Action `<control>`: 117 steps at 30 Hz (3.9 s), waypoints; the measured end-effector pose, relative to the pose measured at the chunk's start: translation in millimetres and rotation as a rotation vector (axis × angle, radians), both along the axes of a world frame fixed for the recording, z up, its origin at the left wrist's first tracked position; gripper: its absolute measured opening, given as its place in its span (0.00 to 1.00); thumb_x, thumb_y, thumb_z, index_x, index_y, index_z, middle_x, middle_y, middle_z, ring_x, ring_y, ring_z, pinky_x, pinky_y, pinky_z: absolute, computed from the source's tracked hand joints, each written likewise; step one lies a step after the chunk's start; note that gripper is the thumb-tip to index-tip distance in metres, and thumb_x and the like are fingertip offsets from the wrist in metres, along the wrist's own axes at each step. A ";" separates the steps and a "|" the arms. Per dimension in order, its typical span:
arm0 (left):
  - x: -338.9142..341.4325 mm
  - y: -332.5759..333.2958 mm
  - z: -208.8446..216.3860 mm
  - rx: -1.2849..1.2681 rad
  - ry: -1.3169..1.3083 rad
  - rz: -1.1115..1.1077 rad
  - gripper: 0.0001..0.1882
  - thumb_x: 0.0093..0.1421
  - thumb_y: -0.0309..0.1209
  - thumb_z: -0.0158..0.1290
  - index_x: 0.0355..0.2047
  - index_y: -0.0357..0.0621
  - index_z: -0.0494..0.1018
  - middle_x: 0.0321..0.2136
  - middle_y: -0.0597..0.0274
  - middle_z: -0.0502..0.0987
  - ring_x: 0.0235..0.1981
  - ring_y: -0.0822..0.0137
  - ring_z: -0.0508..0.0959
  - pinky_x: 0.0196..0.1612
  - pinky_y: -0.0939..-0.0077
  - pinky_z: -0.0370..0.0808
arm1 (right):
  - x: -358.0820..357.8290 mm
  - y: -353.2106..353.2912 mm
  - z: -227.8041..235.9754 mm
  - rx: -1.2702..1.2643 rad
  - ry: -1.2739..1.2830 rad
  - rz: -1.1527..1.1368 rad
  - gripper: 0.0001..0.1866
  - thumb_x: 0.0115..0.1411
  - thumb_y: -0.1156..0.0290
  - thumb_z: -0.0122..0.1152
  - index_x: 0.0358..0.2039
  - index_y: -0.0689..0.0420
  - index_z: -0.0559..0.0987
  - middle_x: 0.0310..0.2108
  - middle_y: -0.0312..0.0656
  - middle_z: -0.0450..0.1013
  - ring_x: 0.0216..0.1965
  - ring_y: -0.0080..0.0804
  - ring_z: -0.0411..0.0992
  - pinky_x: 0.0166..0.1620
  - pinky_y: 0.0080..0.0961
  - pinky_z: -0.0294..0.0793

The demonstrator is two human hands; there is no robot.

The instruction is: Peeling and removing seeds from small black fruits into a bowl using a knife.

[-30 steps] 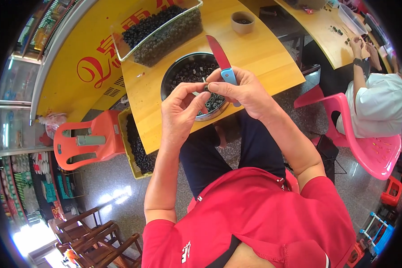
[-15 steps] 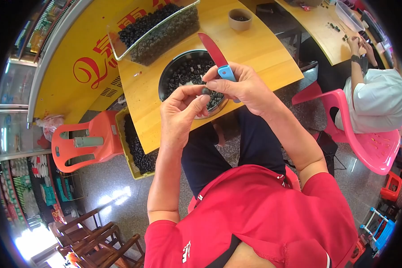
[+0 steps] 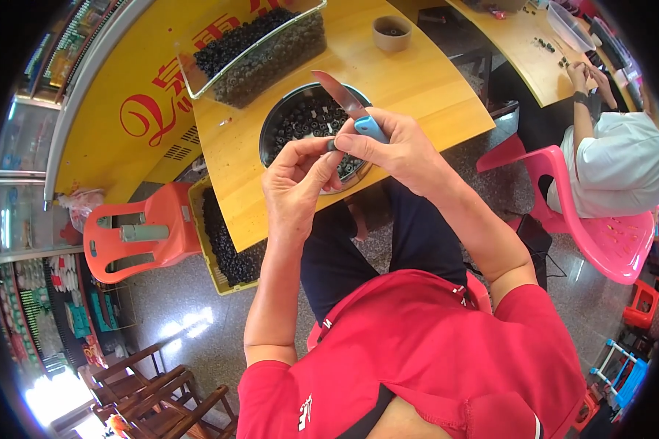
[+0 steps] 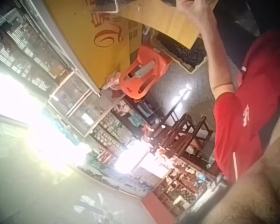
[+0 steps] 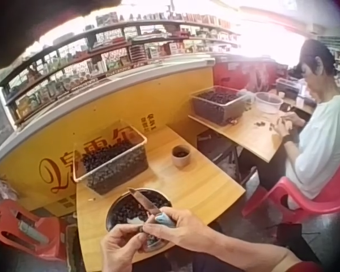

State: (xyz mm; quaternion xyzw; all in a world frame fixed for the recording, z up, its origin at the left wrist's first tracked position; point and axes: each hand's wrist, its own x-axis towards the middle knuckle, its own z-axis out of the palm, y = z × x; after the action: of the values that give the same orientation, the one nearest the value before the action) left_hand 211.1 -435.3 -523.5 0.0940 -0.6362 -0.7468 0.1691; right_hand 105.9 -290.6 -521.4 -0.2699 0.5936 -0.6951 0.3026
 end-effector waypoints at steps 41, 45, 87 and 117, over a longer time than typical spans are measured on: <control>69.3 -130.9 -35.4 -0.161 0.097 0.614 0.09 0.59 0.24 0.56 0.41 0.38 0.73 0.31 0.61 0.78 0.23 0.76 0.73 0.27 0.86 0.68 | -8.7 6.7 -16.3 0.007 -0.015 -0.194 0.07 0.61 0.69 0.58 0.33 0.59 0.76 0.26 0.30 0.69 0.19 0.09 0.56 0.22 0.12 0.53; 147.7 -217.4 -133.2 -0.194 -0.308 0.893 0.12 0.56 0.26 0.59 0.40 0.38 0.73 0.26 0.63 0.77 0.21 0.76 0.74 0.24 0.87 0.67 | -15.1 14.1 -17.4 -0.008 -0.134 -0.166 0.06 0.62 0.70 0.58 0.35 0.60 0.75 0.26 0.32 0.70 0.18 0.10 0.56 0.22 0.11 0.54; -18.0 -25.4 8.1 -0.625 0.003 -0.214 0.11 0.55 0.19 0.56 0.40 0.39 0.76 0.32 0.66 0.73 0.29 0.79 0.72 0.31 0.85 0.69 | 7.6 7.5 -15.5 -0.029 -0.106 -0.073 0.09 0.62 0.65 0.60 0.35 0.58 0.77 0.25 0.27 0.70 0.21 0.09 0.59 0.23 0.11 0.56; 3.2 9.7 -12.7 -0.117 0.126 0.027 0.09 0.59 0.21 0.57 0.40 0.37 0.73 0.36 0.68 0.71 0.35 0.78 0.73 0.39 0.85 0.71 | 16.1 -0.8 -3.7 -0.206 -0.348 -0.035 0.08 0.60 0.65 0.63 0.36 0.56 0.78 0.22 0.27 0.71 0.18 0.11 0.61 0.23 0.11 0.58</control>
State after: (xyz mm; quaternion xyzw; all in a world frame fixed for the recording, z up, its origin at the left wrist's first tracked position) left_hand 214.3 -425.5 -536.3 0.0455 -0.6655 -0.7106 0.2238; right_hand 122.0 -291.4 -525.1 -0.1650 0.4630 -0.7934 0.3592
